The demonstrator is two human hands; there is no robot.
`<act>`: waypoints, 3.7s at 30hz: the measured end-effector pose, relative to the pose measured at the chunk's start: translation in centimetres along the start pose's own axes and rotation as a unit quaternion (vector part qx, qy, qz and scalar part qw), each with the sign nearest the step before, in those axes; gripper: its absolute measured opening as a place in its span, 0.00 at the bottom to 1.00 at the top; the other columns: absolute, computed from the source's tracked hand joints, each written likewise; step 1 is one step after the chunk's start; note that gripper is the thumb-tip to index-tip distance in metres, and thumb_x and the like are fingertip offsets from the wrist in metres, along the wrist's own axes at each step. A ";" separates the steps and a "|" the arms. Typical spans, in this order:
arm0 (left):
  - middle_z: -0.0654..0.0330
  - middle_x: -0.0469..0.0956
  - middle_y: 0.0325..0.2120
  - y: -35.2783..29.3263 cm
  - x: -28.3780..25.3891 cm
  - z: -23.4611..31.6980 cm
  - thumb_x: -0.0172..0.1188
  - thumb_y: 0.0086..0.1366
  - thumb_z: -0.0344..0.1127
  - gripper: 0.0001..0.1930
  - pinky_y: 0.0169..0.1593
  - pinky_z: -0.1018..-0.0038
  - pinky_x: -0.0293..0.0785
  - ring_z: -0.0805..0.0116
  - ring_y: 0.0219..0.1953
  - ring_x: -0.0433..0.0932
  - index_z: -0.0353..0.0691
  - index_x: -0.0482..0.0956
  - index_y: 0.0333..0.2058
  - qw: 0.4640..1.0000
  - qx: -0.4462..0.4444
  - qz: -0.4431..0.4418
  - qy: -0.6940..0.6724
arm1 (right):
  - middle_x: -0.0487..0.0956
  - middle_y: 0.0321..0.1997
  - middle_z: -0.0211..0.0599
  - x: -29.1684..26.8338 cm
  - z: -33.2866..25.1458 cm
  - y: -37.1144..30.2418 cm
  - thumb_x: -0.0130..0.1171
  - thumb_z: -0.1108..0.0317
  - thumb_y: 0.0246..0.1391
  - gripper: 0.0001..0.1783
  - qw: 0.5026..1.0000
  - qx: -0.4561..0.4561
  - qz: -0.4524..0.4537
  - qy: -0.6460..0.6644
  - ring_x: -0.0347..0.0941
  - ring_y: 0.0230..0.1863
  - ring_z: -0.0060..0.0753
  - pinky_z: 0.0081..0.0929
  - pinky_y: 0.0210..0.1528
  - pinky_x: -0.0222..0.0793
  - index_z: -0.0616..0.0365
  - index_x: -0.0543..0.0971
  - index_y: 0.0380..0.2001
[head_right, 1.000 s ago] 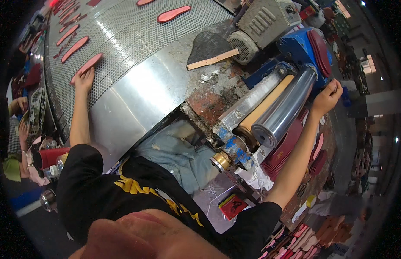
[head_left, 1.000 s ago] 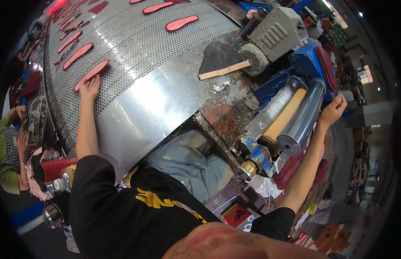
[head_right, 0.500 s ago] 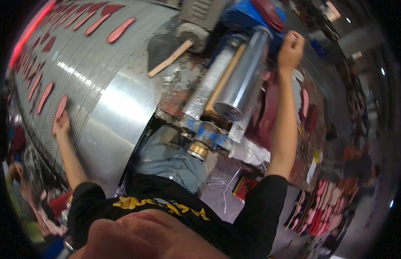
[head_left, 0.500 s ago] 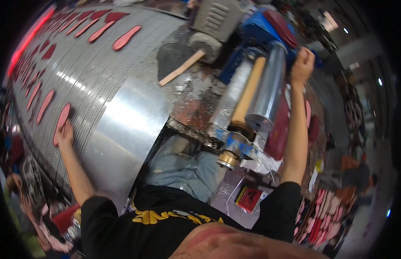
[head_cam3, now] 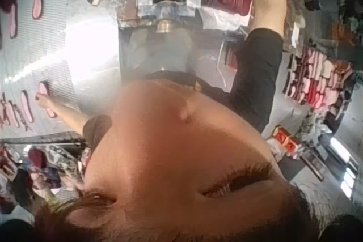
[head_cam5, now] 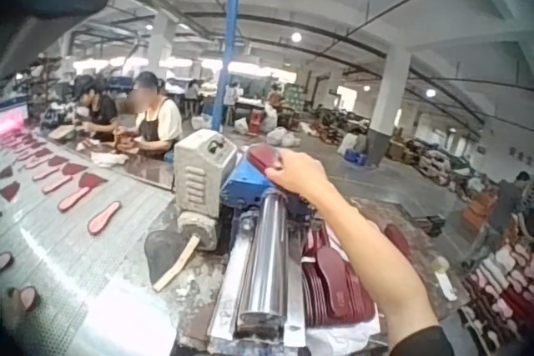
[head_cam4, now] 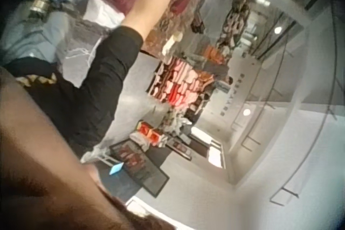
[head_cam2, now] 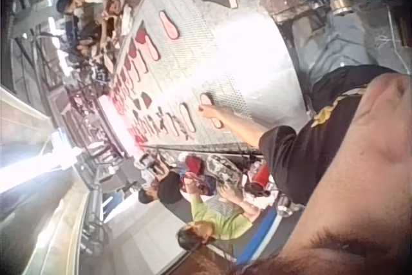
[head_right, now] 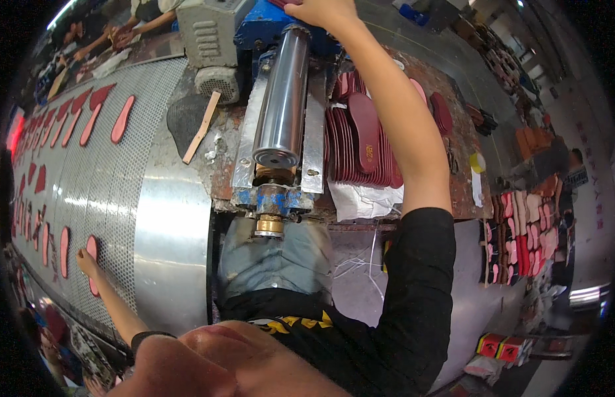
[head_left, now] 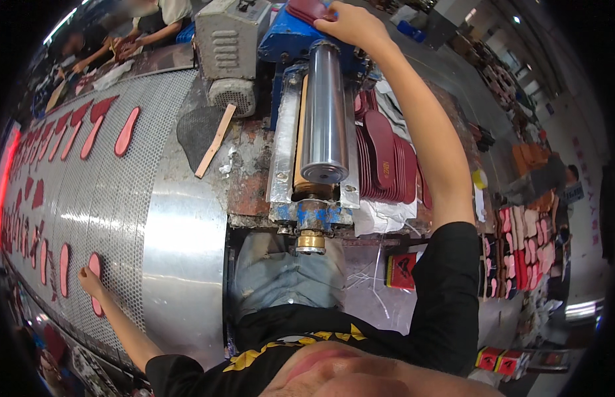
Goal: Apply adhesive to shoe insoles using a rolling machine.
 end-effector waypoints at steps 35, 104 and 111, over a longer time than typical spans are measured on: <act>0.55 0.59 0.64 -25.9 7.2 55.9 0.67 0.49 0.59 0.44 0.65 0.58 0.57 0.56 0.66 0.58 0.46 0.64 0.62 0.580 0.553 -0.559 -0.213 | 0.71 0.28 0.27 0.3 4.8 -22.3 0.41 0.67 0.57 0.11 0.821 0.350 0.074 0.444 0.66 0.28 0.19 0.18 0.28 0.63 0.53 0.74 0.36; 0.43 0.76 0.25 -19.3 22.2 31.1 0.45 0.70 0.45 0.16 0.31 0.53 0.69 0.41 0.29 0.76 0.38 0.71 0.32 0.851 0.458 -0.234 0.106 | 0.79 0.32 0.55 1.5 7.4 -6.7 0.49 0.56 0.60 0.18 0.987 0.147 0.062 0.036 0.76 0.36 0.61 0.42 0.39 0.71 0.59 0.72 0.45; 0.43 0.76 0.24 -20.4 22.5 32.7 0.42 0.70 0.46 0.17 0.31 0.53 0.69 0.41 0.28 0.76 0.38 0.70 0.33 0.850 0.454 -0.239 0.121 | 0.79 0.39 0.61 0.4 9.6 -24.0 0.50 0.34 0.52 0.42 0.892 0.333 -0.231 -0.200 0.76 0.42 0.60 0.48 0.44 0.72 0.62 0.65 0.55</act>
Point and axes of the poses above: each hand's wrist, its own y-axis towards the middle knuckle, its own x-axis out of the palm, z = x × y, the point moved 3 cm from there along y, towards the middle knuckle
